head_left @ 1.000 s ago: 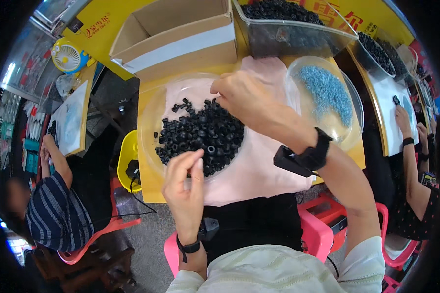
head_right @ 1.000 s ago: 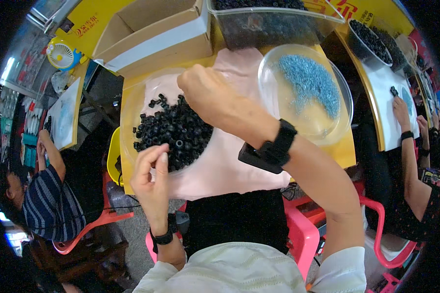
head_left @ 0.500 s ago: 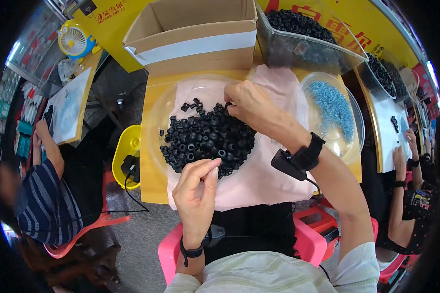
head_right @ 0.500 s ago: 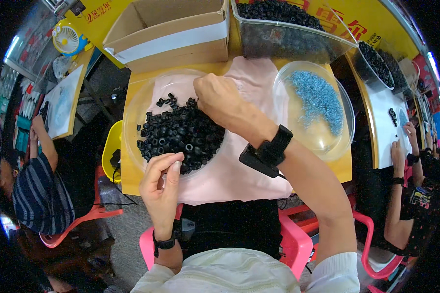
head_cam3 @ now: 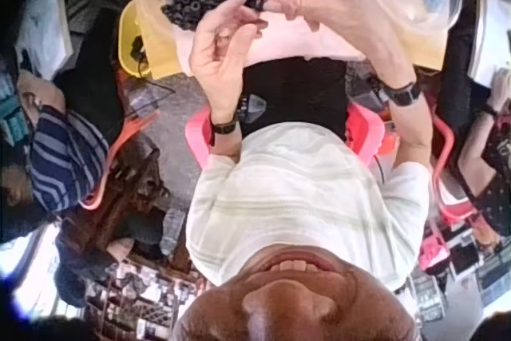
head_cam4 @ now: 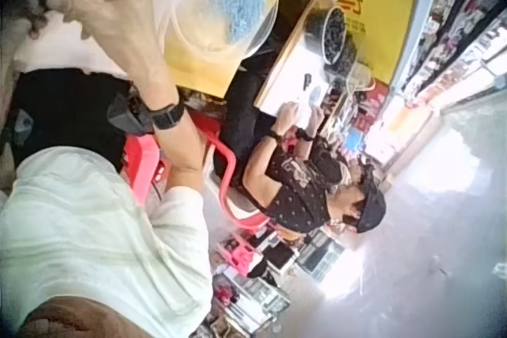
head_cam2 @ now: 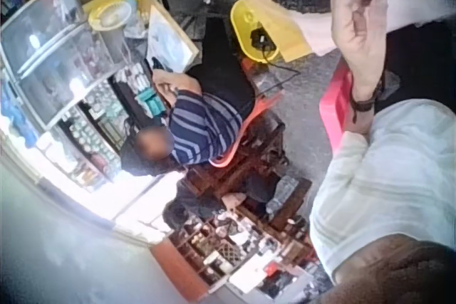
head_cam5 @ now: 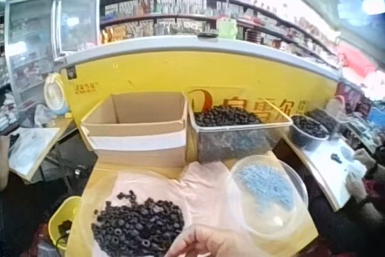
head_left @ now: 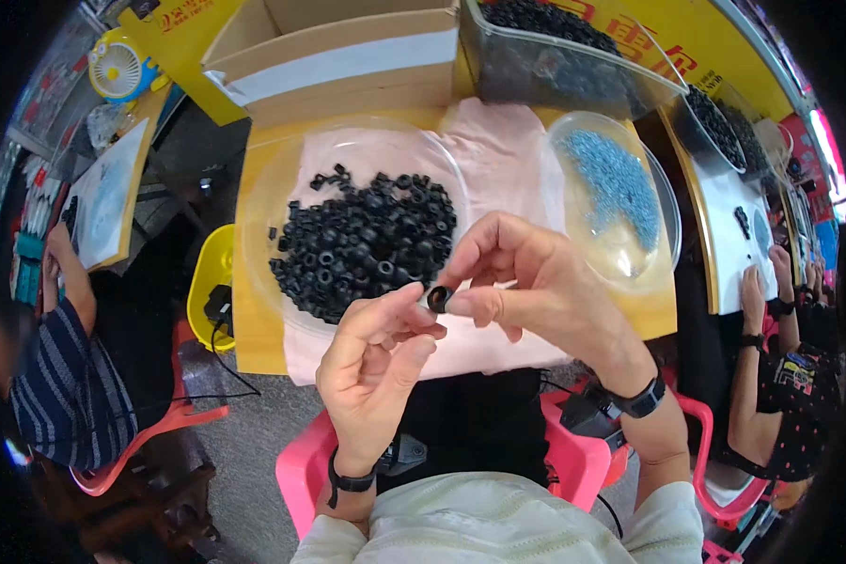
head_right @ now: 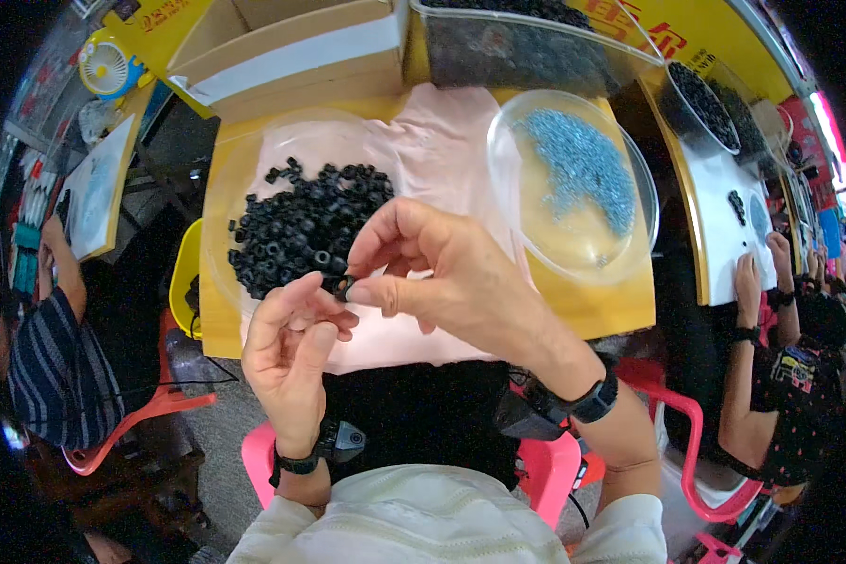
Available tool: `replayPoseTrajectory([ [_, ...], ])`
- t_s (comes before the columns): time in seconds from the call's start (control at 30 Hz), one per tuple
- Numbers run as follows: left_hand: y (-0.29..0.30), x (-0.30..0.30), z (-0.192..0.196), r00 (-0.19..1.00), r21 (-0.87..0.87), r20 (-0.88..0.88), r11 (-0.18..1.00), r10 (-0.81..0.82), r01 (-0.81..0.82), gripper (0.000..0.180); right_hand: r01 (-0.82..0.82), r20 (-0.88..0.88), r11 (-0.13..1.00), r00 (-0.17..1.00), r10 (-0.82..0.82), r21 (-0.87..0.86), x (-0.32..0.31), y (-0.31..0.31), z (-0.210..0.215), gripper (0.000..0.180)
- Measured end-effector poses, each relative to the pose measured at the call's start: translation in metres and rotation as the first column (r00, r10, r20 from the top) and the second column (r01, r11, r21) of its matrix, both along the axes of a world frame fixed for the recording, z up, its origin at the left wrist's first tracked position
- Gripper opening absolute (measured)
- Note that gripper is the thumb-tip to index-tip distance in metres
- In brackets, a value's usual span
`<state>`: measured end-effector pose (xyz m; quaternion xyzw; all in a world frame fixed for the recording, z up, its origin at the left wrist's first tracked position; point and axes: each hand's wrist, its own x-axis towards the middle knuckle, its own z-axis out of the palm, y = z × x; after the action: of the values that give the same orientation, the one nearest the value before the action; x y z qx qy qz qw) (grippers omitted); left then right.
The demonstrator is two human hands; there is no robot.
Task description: The recorder is assembling small black plastic components by inserting metal pins or smaller parts into them.
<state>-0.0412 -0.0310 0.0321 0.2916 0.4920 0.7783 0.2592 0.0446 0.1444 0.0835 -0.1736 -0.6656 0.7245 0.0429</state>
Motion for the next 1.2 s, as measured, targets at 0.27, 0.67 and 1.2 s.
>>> replayPoseTrajectory([
  [0.27,0.005,0.027,-0.022,0.990,-0.069,-0.075,0.991,-0.122,0.117,0.040,0.176,-0.004,0.974,0.984,-0.178,-0.144,0.055,-0.017,-0.029,0.018],
  [0.67,0.017,0.040,-0.044,0.945,-0.142,0.239,0.954,-0.224,0.262,0.026,0.226,-0.095,0.573,0.964,-0.249,0.788,0.051,0.012,-0.034,0.009],
  [1.2,0.020,0.028,-0.047,0.667,-0.376,-0.739,0.879,-0.095,-0.292,0.031,0.071,-0.028,0.302,0.989,-0.144,0.951,0.022,0.014,-0.063,0.012],
])
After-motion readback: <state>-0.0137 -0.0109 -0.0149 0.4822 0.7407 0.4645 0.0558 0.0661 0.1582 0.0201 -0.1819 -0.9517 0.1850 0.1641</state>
